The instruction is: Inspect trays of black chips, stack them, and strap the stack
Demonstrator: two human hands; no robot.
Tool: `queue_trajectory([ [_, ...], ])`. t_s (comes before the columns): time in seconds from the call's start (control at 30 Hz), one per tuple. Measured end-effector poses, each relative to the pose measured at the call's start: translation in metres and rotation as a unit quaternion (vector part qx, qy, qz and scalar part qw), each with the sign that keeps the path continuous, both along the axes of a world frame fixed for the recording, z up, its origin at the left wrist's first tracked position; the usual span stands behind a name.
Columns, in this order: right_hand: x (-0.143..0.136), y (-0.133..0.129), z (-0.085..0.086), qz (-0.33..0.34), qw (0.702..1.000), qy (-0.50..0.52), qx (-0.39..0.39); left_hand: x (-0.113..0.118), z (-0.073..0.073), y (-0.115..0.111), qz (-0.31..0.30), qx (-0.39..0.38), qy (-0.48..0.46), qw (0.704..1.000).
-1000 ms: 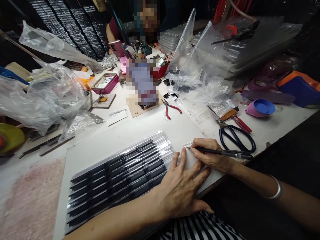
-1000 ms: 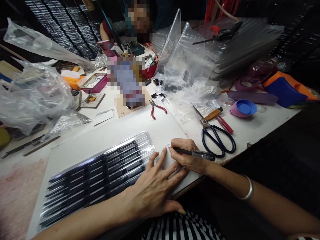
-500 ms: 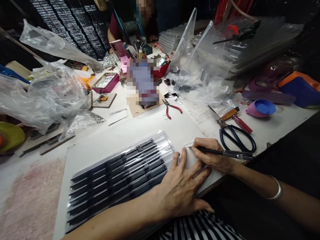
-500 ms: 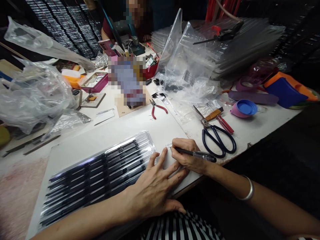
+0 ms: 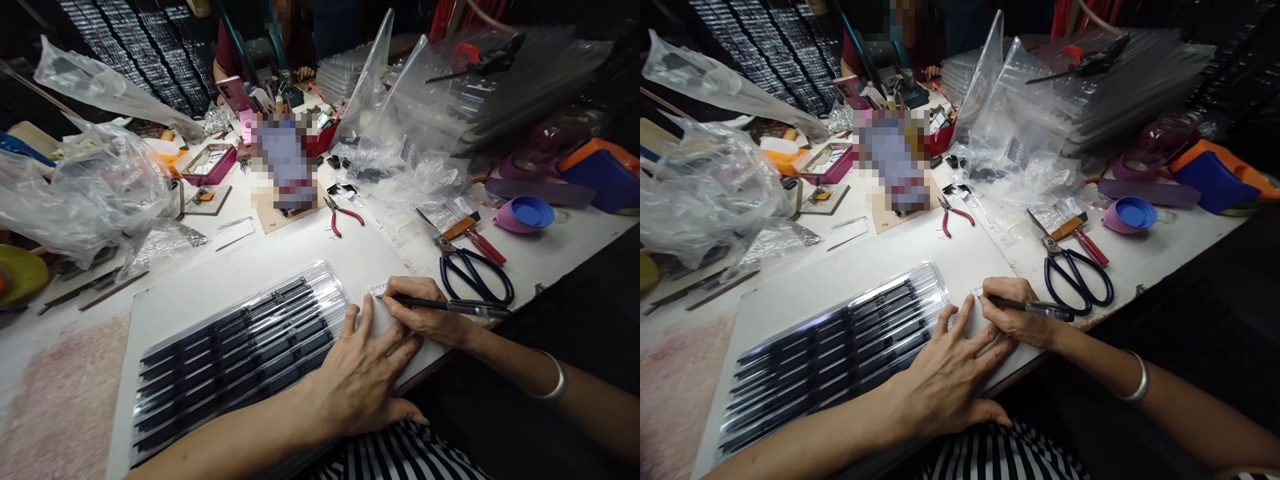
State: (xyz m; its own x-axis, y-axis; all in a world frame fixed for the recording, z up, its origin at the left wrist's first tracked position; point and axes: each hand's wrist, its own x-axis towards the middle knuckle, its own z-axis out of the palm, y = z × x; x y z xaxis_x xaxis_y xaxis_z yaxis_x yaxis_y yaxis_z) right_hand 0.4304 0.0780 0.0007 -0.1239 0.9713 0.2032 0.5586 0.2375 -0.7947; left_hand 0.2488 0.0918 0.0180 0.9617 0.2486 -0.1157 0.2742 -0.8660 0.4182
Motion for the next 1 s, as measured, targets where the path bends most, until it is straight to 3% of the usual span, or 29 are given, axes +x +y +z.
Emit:
queue_trajectory([
  [1.0,0.0025,0.0010,0.0029,-0.007,1.000,0.000,0.006,0.0022,0.0050,0.0013,-0.003,0.004,0.025,1.000],
])
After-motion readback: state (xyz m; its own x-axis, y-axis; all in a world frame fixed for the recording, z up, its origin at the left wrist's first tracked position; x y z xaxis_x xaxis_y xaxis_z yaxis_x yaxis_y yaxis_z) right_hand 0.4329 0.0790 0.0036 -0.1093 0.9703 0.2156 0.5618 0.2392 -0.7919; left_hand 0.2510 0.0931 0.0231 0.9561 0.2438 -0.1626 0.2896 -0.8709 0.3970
